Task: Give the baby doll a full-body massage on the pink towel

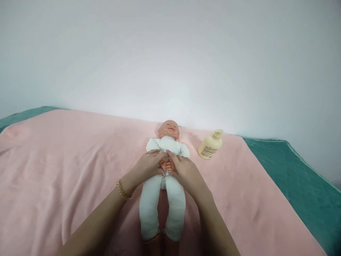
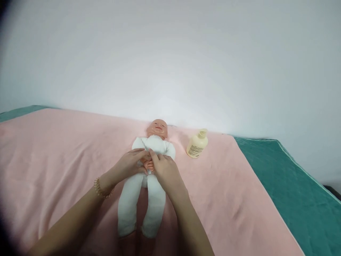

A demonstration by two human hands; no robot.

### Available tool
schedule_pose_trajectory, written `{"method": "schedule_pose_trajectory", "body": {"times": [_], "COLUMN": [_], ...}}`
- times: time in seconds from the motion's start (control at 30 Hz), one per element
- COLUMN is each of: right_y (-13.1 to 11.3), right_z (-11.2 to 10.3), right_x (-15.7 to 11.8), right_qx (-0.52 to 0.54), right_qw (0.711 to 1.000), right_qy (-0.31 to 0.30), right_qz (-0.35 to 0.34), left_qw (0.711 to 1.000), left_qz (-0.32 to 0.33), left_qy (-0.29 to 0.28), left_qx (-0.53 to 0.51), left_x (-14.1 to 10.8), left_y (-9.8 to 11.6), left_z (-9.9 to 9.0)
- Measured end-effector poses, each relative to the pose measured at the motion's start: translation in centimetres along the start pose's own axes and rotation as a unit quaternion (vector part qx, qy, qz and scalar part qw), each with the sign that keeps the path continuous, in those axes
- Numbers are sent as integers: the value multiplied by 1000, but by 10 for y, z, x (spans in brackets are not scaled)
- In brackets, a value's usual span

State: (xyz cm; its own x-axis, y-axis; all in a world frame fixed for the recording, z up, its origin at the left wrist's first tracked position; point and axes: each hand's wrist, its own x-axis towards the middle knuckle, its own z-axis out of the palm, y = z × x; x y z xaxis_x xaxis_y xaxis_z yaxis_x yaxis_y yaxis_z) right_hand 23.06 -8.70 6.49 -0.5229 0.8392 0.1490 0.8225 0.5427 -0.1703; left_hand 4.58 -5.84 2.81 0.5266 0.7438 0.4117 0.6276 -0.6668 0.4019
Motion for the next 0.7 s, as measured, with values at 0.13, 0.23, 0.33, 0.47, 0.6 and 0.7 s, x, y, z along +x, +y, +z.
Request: {"method": "schedule_pose_trajectory", "body": {"times": [0.13, 0.23, 0.33, 0.47, 0.6, 0.7], "right_y": [0, 8, 23, 57, 97, 119], "right_z": [-5, -20, -38, -49, -43, -35], "right_x": [-1, -7, -19, -39, -51, -52], "right_qx": [12, 59, 94, 98, 91, 106], "right_qw": [1000, 998, 991, 971, 946, 925], "right_qy": [-3, -3, 17, 52, 9, -37], "right_qz": [3, 25, 96, 212, 312, 362], "left_qw": [1000, 998, 993, 971, 934, 917], "left_qz": [27, 35, -30, -175, -321, -378], "left_qy": [4, 40, 71, 99, 68, 39], "left_qx": [7, 43, 86, 128, 145, 121], "left_x": [-2, -7, -16, -36, -58, -68], "left_y": [-3, -5, -10, -30, -61, -86], "left_z": [-2, -19, -50, -89, -104, -98]}}
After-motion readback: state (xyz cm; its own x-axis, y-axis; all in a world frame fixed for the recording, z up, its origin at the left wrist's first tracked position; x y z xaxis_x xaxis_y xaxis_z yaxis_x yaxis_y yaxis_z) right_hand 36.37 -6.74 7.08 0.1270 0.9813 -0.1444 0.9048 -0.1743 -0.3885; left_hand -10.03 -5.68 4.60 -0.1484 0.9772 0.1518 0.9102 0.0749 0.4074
